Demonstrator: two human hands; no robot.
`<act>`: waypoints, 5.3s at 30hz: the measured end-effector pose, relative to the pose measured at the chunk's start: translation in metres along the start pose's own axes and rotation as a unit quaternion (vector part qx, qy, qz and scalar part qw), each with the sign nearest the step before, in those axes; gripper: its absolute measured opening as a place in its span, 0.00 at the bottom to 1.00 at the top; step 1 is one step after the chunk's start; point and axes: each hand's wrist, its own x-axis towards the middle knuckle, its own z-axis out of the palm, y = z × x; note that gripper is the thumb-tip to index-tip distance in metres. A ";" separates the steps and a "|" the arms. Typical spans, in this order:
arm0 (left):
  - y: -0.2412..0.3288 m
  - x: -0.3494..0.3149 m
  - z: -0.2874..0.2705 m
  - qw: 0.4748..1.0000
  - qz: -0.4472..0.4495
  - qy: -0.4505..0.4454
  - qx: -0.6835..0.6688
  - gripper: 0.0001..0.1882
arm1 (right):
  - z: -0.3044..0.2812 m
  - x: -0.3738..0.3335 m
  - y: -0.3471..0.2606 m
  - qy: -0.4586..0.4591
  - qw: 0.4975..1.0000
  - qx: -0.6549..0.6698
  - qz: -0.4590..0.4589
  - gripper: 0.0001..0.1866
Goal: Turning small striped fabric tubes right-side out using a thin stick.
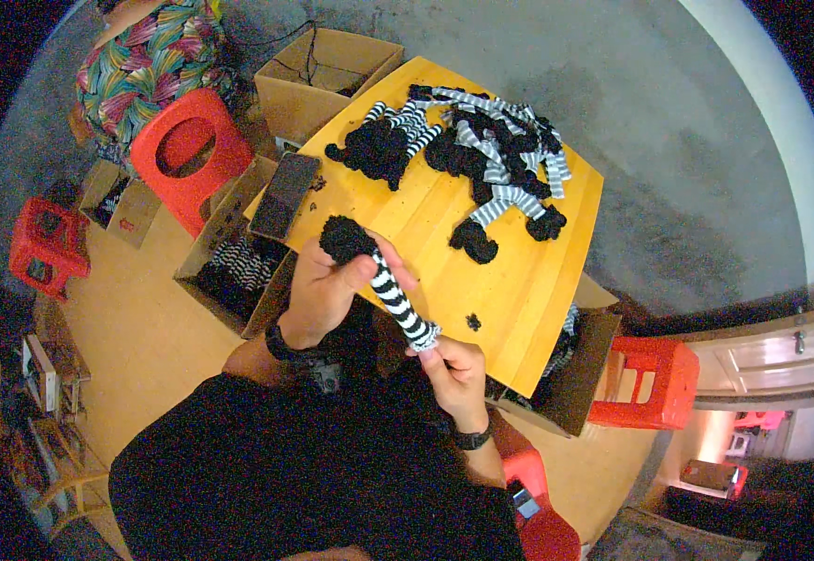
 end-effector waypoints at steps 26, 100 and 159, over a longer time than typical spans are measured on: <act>-0.027 -0.005 0.013 0.978 -0.163 -0.128 0.021 0.10 | 0.019 0.005 0.005 0.028 0.969 0.234 0.075 0.13; -0.042 -0.004 0.006 0.976 -0.042 0.010 -0.215 0.04 | 0.000 0.000 0.021 -0.124 0.901 0.401 0.110 0.21; 0.033 0.000 -0.013 0.985 -0.064 -0.092 0.135 0.07 | -0.027 -0.007 0.006 -0.106 0.984 0.130 0.059 0.18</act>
